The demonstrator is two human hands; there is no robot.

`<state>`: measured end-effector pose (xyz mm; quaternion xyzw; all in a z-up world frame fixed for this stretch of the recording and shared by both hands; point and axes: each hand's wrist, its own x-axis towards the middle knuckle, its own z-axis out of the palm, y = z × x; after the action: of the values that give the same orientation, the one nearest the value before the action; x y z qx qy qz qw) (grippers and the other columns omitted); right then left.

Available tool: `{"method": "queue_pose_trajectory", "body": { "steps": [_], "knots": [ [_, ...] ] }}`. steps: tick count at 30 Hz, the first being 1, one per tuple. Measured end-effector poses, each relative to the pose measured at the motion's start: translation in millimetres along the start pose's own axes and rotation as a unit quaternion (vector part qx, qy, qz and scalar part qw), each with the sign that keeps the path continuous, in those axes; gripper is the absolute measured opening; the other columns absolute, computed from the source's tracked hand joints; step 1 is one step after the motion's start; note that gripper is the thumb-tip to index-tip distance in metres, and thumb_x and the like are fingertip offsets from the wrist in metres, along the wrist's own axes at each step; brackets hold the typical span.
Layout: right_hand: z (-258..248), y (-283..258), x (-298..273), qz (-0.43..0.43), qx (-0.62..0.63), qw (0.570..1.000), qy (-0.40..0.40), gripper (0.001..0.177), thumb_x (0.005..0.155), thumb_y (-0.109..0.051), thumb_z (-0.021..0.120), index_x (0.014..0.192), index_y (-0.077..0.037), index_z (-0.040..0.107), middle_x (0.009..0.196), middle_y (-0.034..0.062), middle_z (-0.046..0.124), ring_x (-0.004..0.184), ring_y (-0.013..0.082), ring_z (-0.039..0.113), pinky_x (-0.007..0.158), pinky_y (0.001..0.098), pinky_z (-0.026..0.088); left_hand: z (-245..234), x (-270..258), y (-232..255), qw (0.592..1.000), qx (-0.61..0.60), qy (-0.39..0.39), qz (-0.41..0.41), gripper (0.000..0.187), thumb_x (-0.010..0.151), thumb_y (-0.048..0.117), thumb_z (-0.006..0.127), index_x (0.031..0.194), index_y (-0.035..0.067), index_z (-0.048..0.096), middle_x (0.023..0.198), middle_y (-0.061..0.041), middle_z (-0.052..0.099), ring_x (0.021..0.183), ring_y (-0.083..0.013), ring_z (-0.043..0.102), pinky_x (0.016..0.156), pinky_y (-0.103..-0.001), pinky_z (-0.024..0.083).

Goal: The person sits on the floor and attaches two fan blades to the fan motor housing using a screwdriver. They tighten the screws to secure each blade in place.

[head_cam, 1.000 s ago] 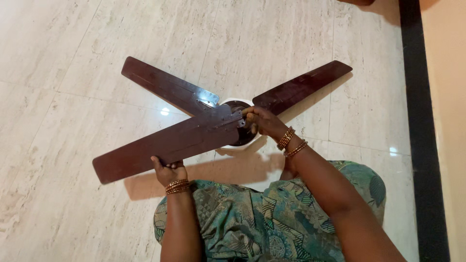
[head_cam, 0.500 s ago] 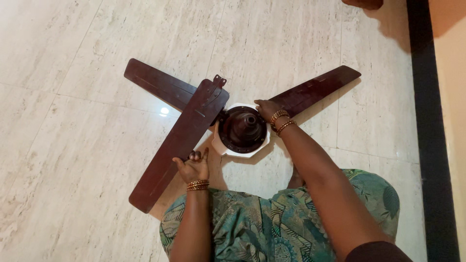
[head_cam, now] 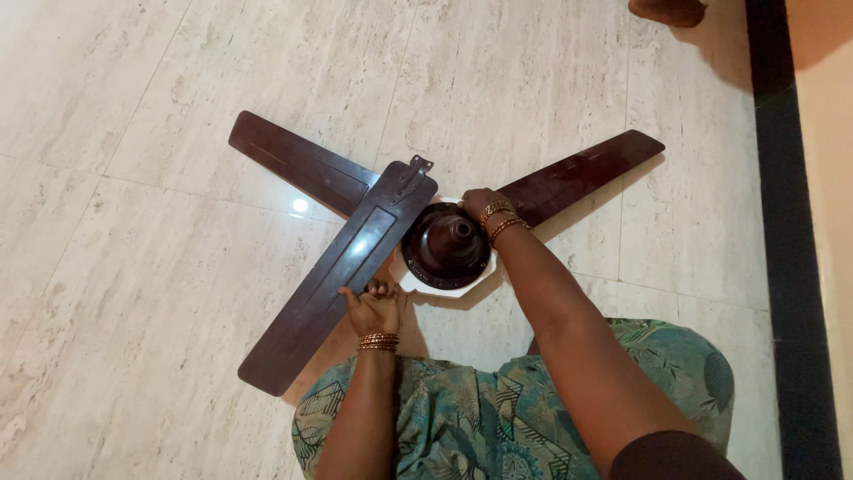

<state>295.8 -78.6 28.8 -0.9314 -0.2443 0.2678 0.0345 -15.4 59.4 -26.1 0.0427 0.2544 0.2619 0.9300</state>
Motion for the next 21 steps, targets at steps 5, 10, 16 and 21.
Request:
{"method": "queue_pose_trajectory", "body": {
  "steps": [5,10,16,21],
  "knots": [
    [-3,-1,-17,0.043,-0.002,0.999,-0.003,0.042,0.102,-0.043,0.053,0.120,-0.011,0.073,0.127,0.0181,0.069,0.117,0.0359,0.067,0.097,0.0490,0.054,3,1,-5,1.000,0.006,0.002,0.013,0.068,0.101,0.070,0.034,0.082,0.006,0.048,0.073,-0.005,0.044,0.069,-0.0198,0.044,0.082,-0.041,0.045],
    [-9,15,-51,0.098,0.040,0.994,0.015,0.043,0.103,-0.044,0.053,0.121,-0.009,0.071,0.127,0.0198,0.068,0.117,0.0381,0.066,0.097,0.0499,0.053,16,12,-16,0.999,0.036,0.002,0.039,0.061,0.101,0.064,0.037,0.101,0.006,0.055,0.070,-0.004,0.043,0.066,-0.0186,0.045,0.082,-0.040,0.046],
    [-8,44,-99,0.126,0.062,0.988,0.061,0.041,0.105,-0.040,0.052,0.118,-0.007,0.073,0.122,0.0225,0.070,0.114,0.0399,0.068,0.093,0.0500,0.055,26,47,-44,1.000,0.022,0.008,0.021,0.060,0.101,0.063,0.040,0.117,0.007,0.053,0.068,-0.004,0.043,0.065,-0.0184,0.044,0.086,-0.040,0.051],
    [-8,60,-128,0.154,0.078,0.982,0.073,0.039,0.106,-0.038,0.049,0.117,-0.007,0.070,0.117,0.0199,0.071,0.108,0.0388,0.069,0.090,0.0506,0.055,19,66,-57,0.999,0.018,-0.046,0.006,0.066,0.100,0.062,0.042,0.119,0.001,0.059,0.066,-0.003,0.043,0.064,-0.0166,0.044,0.089,-0.042,0.054]
  ]
}}
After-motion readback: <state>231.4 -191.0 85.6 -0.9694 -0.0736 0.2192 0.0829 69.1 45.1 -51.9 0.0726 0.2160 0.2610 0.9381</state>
